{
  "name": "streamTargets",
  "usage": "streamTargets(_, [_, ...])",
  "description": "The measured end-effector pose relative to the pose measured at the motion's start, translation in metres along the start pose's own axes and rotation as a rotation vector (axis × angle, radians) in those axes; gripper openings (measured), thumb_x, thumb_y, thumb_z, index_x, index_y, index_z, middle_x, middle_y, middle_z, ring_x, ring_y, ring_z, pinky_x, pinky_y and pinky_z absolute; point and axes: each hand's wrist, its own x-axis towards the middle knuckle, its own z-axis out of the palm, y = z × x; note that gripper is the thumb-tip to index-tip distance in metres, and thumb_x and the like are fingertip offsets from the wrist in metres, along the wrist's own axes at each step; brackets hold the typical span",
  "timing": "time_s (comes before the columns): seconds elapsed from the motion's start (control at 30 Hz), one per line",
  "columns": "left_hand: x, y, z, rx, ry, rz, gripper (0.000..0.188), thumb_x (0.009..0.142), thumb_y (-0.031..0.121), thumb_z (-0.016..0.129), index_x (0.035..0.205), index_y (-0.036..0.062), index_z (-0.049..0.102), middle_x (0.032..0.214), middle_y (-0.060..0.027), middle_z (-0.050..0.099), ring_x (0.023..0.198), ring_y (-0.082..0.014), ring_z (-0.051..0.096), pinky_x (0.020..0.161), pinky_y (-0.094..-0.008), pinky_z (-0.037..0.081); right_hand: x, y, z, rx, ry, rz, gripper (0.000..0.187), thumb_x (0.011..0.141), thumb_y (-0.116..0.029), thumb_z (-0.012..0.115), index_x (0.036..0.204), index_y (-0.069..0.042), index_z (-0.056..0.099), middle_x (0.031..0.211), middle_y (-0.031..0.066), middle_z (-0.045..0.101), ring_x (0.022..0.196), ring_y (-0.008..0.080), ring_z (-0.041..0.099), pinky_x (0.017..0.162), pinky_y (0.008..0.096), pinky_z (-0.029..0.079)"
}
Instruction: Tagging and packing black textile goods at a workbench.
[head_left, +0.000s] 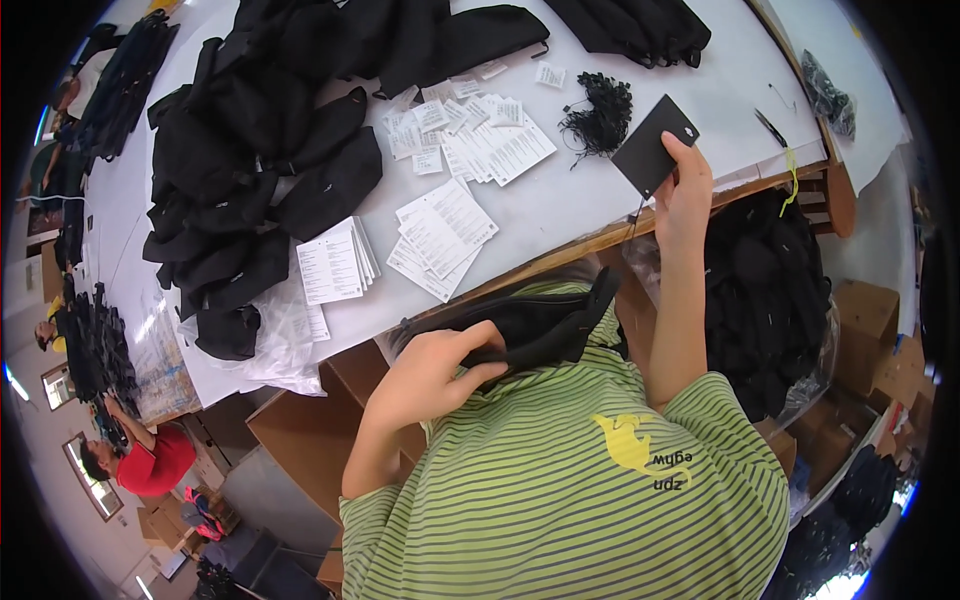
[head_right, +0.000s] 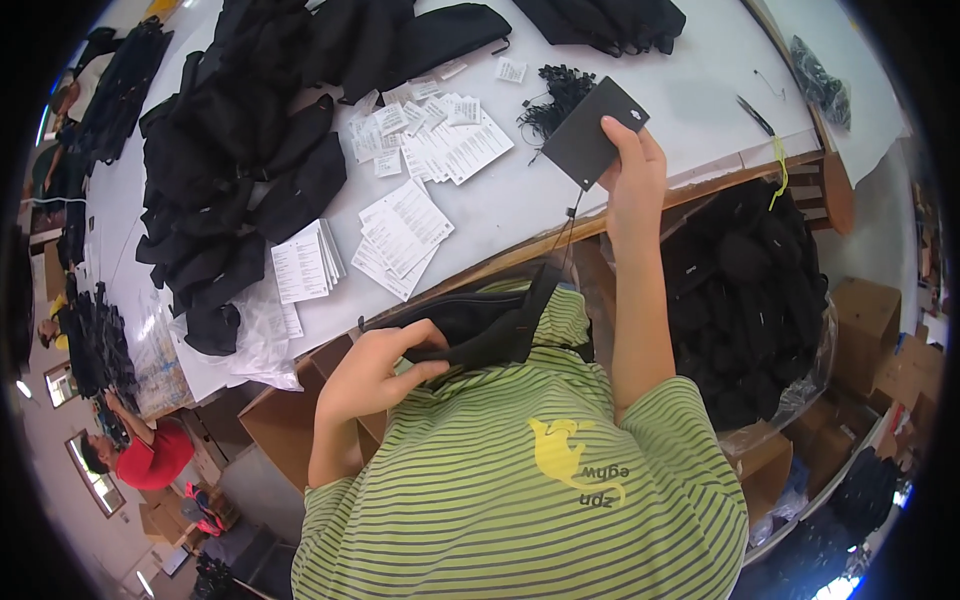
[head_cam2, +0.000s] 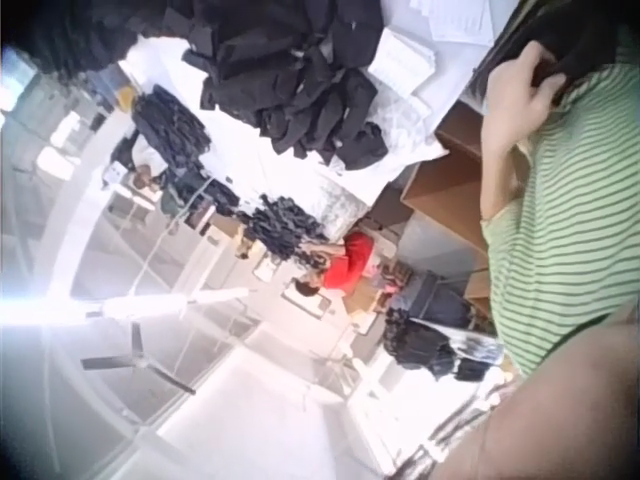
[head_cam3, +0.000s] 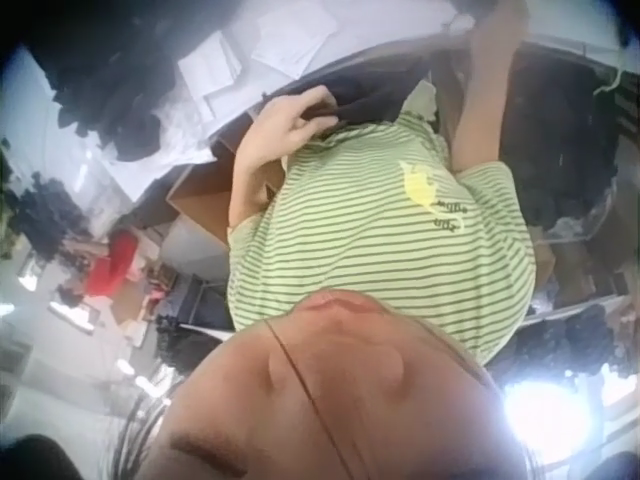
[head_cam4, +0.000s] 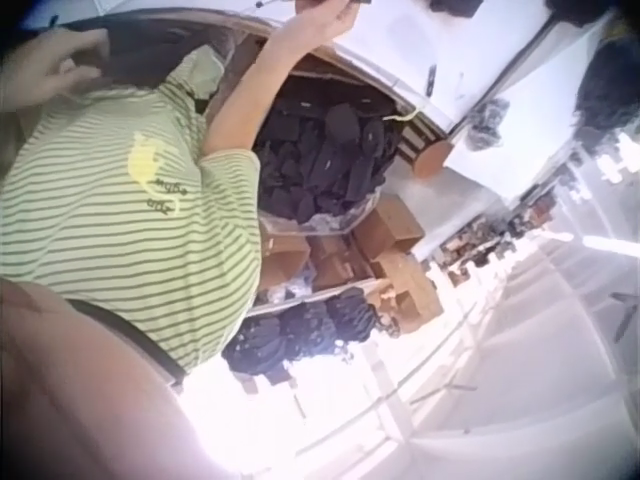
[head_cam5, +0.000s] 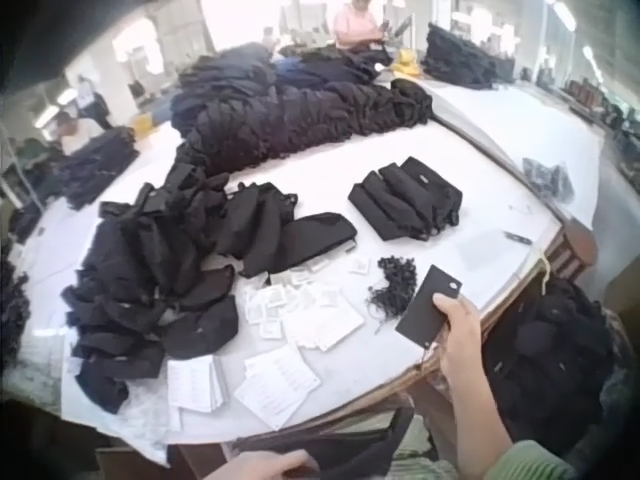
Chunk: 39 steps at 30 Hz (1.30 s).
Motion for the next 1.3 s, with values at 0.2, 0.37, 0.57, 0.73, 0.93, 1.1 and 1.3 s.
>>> streamTargets(0.2, [0.006,0.0,0.0,0.044,0.017,0.036,0.02,0.083,0.016,0.065,0.095,0.0013,0.058,0.084,-0.014,0.064,0.08,-0.0304,0.062,0.069,-0.0347,0.046,-0.024,0.022,0.01,-0.057,-0.135,0.354,0.025,0.092,-0.028,0.057,0.084,-0.004,0.058,0.066,0.0022,0.058,0.053,0.0093,0.055,0.044,0.0179,0.039])
streamTargets(0.37, [0.006,0.0,0.002,0.032,0.042,0.039,0.021,0.084,0.018,0.065,0.096,0.001,0.058,0.084,-0.0139,0.064,0.079,-0.0306,0.062,0.07,-0.0345,0.046,-0.027,0.039,0.01,-0.057,-0.071,0.394,0.033,0.096,-0.032,0.051,0.074,-0.008,0.053,0.049,-0.0024,0.039,0.037,0.0066,0.03,0.038,0.0235,0.021])
streamTargets(0.57, [0.005,-0.003,0.007,-0.006,0.134,0.042,0.02,0.084,0.015,0.065,0.095,-0.0001,0.059,0.086,-0.0144,0.064,0.082,-0.0308,0.062,0.072,-0.0343,0.046,-0.02,0.045,0.003,-0.126,-0.099,0.279,0.032,0.092,-0.033,0.061,0.07,-0.01,0.057,0.052,-0.0089,0.038,0.042,0.0021,0.028,0.041,0.0225,0.019])
streamTargets(0.73, [0.02,-0.013,0.01,0.417,0.567,0.323,0.02,0.076,0.01,0.071,0.093,0.0018,0.064,0.113,-0.0135,0.06,0.097,-0.0311,0.058,0.08,-0.0366,0.047,-0.026,0.007,0.021,-0.412,-0.565,0.203,0.042,0.087,-0.026,0.07,0.052,-0.01,0.051,0.052,-0.0115,0.037,0.05,-0.0018,0.029,0.044,0.022,0.019])
streamTargets(0.93, [0.034,-0.003,0.002,0.414,0.73,0.403,0.02,0.073,0.012,0.073,0.089,0.0039,0.065,0.127,-0.0117,0.055,0.113,-0.0303,0.053,0.09,-0.0406,0.043,-0.04,-0.01,0.04,-1.294,-1.245,-0.233,0.039,0.082,-0.035,0.069,0.062,-0.001,0.063,0.046,0.0082,0.05,0.043,0.0227,0.047,0.047,0.0333,0.036])
streamTargets(1.1, [0.034,-0.017,-0.001,0.47,0.456,0.471,0.021,0.072,0.012,0.074,0.089,0.0049,0.064,0.107,-0.0065,0.062,0.101,-0.0256,0.058,0.084,-0.0368,0.045,-0.052,-0.001,0.033,-1.381,-1.376,0.13,0.042,0.082,-0.052,0.064,0.08,-0.011,0.074,0.06,0.0128,0.062,0.058,0.0298,0.06,0.059,0.0379,0.047])
streamTargets(1.3, [0.04,-0.025,-0.02,0.155,0.176,0.327,0.02,0.078,0.014,0.071,0.093,0.0027,0.062,0.097,-0.009,0.06,0.089,-0.0273,0.057,0.078,-0.0357,0.046,-0.053,-0.022,0.025,-1.344,-1.454,0.211,0.037,0.076,-0.045,0.072,0.093,-0.012,0.073,0.054,0.0091,0.055,0.056,0.0244,0.057,0.057,0.0342,0.045])
